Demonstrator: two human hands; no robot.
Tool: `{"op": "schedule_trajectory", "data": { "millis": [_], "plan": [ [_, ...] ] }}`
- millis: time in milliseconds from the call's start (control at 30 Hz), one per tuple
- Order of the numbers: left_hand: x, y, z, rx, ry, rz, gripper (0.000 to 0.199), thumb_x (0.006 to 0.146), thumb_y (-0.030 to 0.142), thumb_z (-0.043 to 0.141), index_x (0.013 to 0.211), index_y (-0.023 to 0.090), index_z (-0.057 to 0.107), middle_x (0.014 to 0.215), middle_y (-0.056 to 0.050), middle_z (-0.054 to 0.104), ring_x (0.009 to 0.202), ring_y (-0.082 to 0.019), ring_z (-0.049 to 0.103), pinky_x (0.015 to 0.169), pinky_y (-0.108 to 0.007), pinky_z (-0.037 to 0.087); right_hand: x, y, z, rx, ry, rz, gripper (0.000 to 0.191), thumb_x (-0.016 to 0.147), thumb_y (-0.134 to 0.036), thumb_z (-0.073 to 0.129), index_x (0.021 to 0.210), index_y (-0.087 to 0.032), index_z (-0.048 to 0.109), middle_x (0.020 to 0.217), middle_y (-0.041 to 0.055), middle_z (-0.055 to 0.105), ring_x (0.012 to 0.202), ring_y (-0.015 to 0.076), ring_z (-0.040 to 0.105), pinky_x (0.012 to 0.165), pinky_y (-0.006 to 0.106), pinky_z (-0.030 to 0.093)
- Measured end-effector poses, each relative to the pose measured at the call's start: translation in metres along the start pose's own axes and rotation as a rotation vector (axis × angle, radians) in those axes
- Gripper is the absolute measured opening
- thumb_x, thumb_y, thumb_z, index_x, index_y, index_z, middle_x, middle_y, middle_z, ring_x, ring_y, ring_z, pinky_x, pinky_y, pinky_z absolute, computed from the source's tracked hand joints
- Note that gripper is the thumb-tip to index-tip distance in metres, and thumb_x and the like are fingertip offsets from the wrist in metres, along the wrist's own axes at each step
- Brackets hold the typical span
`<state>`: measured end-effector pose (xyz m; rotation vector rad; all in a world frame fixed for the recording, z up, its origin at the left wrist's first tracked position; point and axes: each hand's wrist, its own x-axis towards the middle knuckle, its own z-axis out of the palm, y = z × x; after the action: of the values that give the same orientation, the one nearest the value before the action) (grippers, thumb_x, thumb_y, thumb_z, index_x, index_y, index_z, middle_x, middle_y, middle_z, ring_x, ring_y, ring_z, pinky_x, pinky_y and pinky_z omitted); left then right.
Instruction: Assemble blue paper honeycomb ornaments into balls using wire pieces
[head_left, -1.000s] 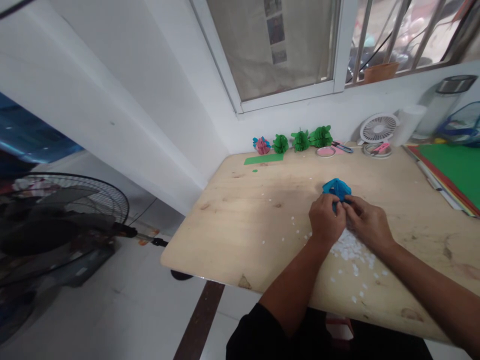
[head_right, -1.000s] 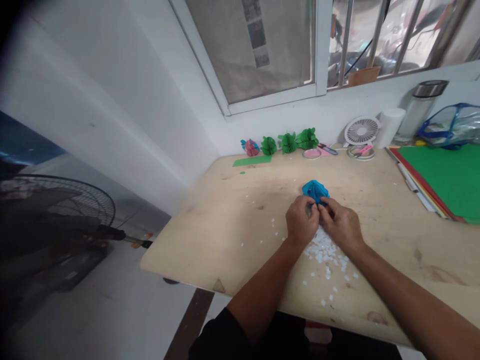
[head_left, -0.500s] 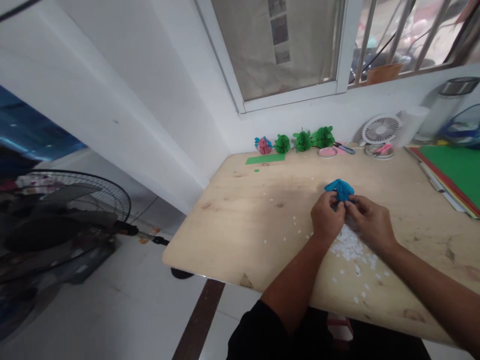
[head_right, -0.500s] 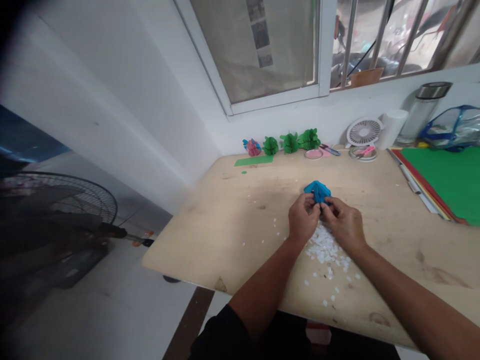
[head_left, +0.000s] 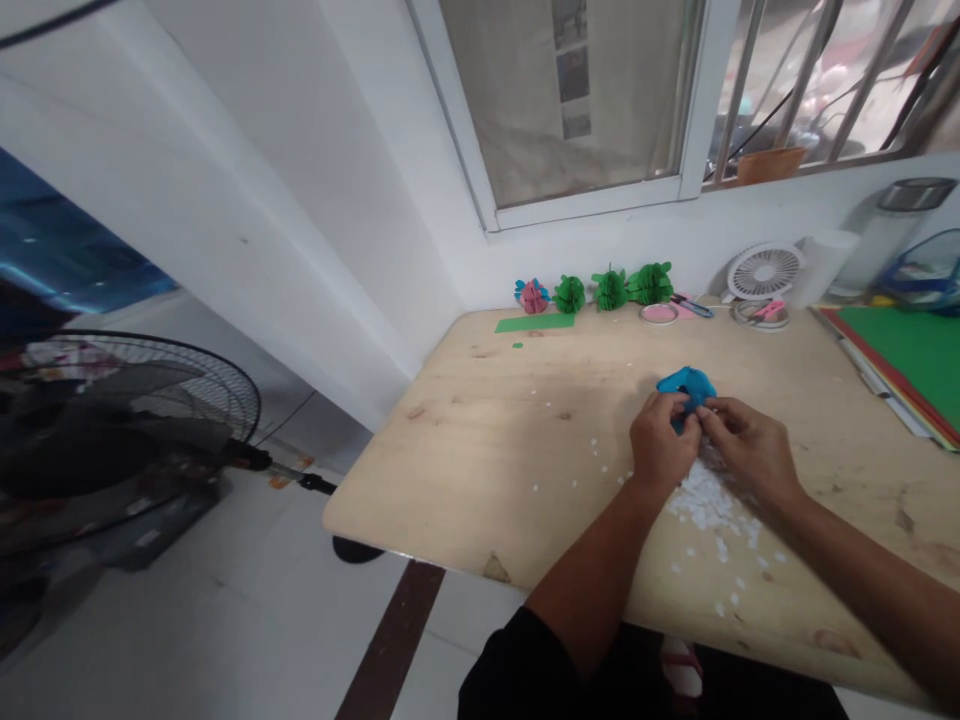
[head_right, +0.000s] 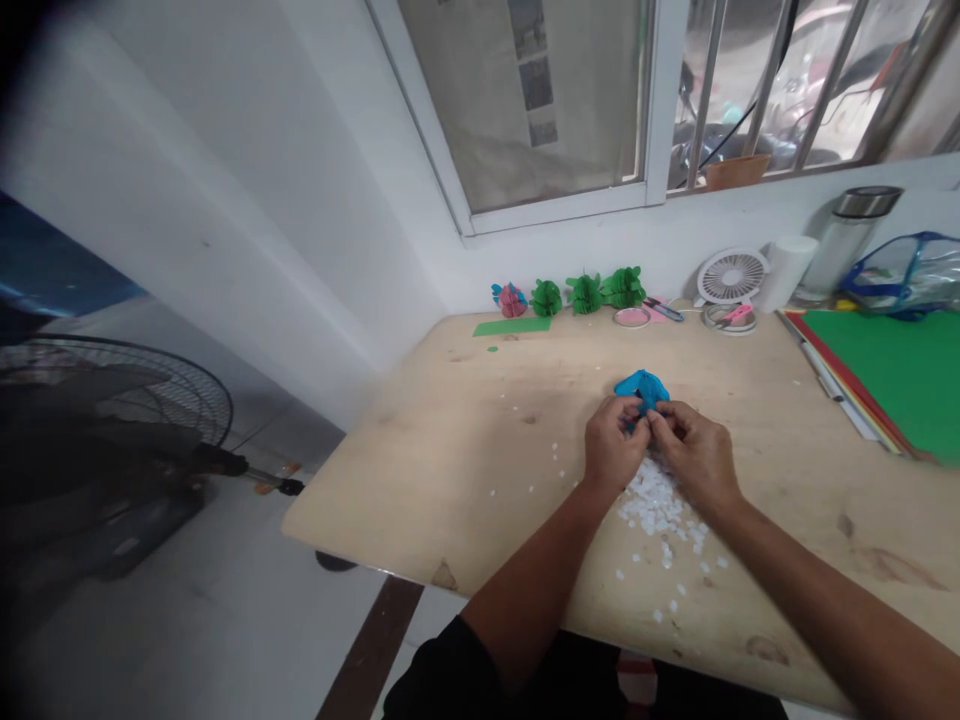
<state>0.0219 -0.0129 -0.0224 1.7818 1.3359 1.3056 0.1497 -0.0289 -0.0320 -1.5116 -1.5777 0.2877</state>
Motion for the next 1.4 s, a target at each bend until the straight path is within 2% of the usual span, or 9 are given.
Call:
{"op": "schedule_trajectory", "data": {
  "millis": [133,300,467,600,667,1000,1100,1233,1400],
  "plan": [
    [-0.001,-0.001,0.001,-0.02,0.003,0.003,0.024,0.081,0.009,0.066,0.102,0.019,0.068,0.103,-0.005,0.072,0.091,-0.016,0.069,0.085,-0.027,0.058,0.003,-0.008,-0.005,0.067,-0.005,0.096,0.037,0.082,-0.048,0.059,0.094,-0.016,0.074,0.068,0.0062,0.073,0.058,0.0204,0.067,0.056,0.03,0.051],
    [-0.002,-0.003,0.0,-0.035,-0.007,0.046,0.027,0.081,0.006,0.061,0.102,0.02,0.07,0.103,-0.006,0.073,0.092,-0.017,0.069,0.087,-0.027,0.057,0.005,-0.018,-0.008,0.031,0.035,0.094,0.038,0.08,-0.052,0.06,0.089,-0.017,0.073,0.064,0.0049,0.072,0.052,0.0187,0.063,0.051,0.027,0.046],
    [-0.002,-0.001,-0.002,-0.068,-0.01,0.1,0.025,0.083,0.007,0.058,0.099,0.019,0.072,0.096,-0.006,0.074,0.087,-0.017,0.068,0.081,-0.027,0.057,0.004,-0.018,-0.008,0.024,0.114,0.093,0.038,0.081,-0.052,0.058,0.086,-0.017,0.073,0.057,0.0025,0.066,0.047,0.0159,0.057,0.048,0.026,0.043],
    [0.002,0.001,-0.01,-0.132,0.139,0.011,0.026,0.082,0.006,0.056,0.099,0.017,0.072,0.091,-0.005,0.073,0.078,-0.015,0.067,0.074,-0.025,0.054,0.001,-0.016,-0.008,0.061,0.114,0.121,0.034,0.078,-0.048,0.06,0.084,-0.018,0.073,0.055,0.0011,0.063,0.046,0.0151,0.054,0.047,0.026,0.041],
    [0.005,0.001,-0.014,-0.136,0.201,-0.047,0.025,0.082,0.005,0.056,0.097,0.017,0.071,0.091,-0.005,0.072,0.08,-0.015,0.067,0.074,-0.024,0.053,0.0,-0.016,-0.008,0.07,0.117,0.124,0.033,0.078,-0.048,0.06,0.084,-0.018,0.073,0.055,0.0005,0.062,0.046,0.0147,0.053,0.047,0.026,0.041],
    [0.003,-0.003,-0.01,-0.082,0.146,-0.059,0.021,0.082,0.007,0.058,0.098,0.018,0.068,0.094,-0.005,0.071,0.089,-0.017,0.068,0.082,-0.029,0.054,0.0,-0.013,-0.011,0.058,0.142,0.15,0.032,0.078,-0.047,0.061,0.084,-0.018,0.072,0.053,-0.0014,0.058,0.043,0.0133,0.049,0.044,0.025,0.039],
    [0.002,-0.003,-0.011,-0.072,0.166,0.0,0.022,0.083,0.006,0.057,0.099,0.017,0.067,0.096,-0.006,0.071,0.092,-0.019,0.067,0.084,-0.032,0.055,0.0,-0.012,-0.012,0.018,0.152,0.104,0.031,0.078,-0.045,0.06,0.085,-0.017,0.073,0.054,-0.0003,0.06,0.044,0.0139,0.051,0.045,0.026,0.04],
    [0.005,-0.003,-0.017,-0.052,0.185,0.19,0.019,0.087,0.011,0.059,0.103,0.017,0.068,0.104,-0.009,0.069,0.105,-0.021,0.065,0.096,-0.038,0.054,-0.001,-0.009,-0.012,-0.086,0.157,-0.016,0.031,0.081,-0.044,0.058,0.086,-0.017,0.074,0.053,0.0008,0.062,0.042,0.0145,0.053,0.046,0.027,0.042],
    [0.011,-0.001,-0.03,0.03,0.027,0.381,0.032,0.092,0.025,0.063,0.123,0.021,0.064,0.127,-0.01,0.064,0.124,-0.022,0.057,0.11,-0.04,0.046,-0.004,-0.001,-0.01,-0.207,0.154,-0.251,0.031,0.089,-0.041,0.054,0.09,-0.017,0.074,0.06,0.0039,0.069,0.046,0.0166,0.061,0.051,0.027,0.045]
  ]
}}
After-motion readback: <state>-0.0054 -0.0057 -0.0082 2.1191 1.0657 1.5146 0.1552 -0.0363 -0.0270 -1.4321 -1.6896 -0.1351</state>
